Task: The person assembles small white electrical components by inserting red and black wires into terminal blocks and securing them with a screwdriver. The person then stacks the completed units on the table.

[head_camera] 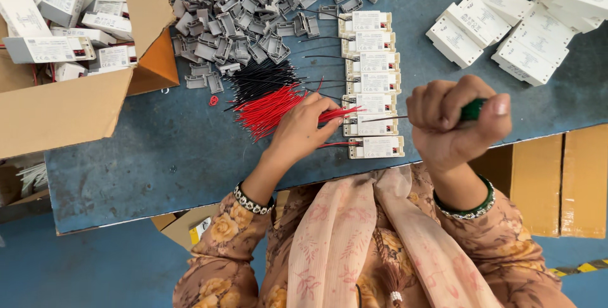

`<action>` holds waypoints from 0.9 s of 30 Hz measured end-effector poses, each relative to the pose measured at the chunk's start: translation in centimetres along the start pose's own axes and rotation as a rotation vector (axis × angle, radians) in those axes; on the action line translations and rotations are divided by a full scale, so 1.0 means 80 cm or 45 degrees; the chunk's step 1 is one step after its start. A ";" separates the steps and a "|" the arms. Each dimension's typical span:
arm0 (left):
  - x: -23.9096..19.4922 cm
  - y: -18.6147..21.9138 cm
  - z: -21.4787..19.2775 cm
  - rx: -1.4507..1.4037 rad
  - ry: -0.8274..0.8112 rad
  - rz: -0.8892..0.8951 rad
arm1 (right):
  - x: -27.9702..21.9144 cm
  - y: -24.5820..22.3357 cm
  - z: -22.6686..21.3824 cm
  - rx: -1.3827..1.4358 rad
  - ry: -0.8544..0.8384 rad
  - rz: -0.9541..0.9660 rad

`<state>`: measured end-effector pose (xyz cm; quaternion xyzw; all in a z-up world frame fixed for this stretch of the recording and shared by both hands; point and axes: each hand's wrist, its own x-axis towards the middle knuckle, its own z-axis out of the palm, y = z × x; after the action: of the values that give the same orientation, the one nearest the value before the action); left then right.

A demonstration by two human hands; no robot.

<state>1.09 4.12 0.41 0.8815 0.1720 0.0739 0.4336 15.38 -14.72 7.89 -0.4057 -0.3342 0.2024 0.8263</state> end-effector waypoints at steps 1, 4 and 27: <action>0.004 -0.006 0.003 -0.036 -0.018 0.005 | 0.001 0.003 0.001 0.013 -0.013 0.001; 0.010 -0.022 0.012 -0.102 -0.062 0.009 | 0.002 0.012 0.004 0.020 -0.036 0.018; 0.013 -0.024 0.031 0.115 -0.069 -0.012 | 0.002 0.029 0.018 -0.138 -0.075 -0.069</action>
<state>2.32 3.75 -2.63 0.9011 0.1674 0.0402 0.3980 14.34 -12.52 6.74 -0.4344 -0.3796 0.1736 0.7981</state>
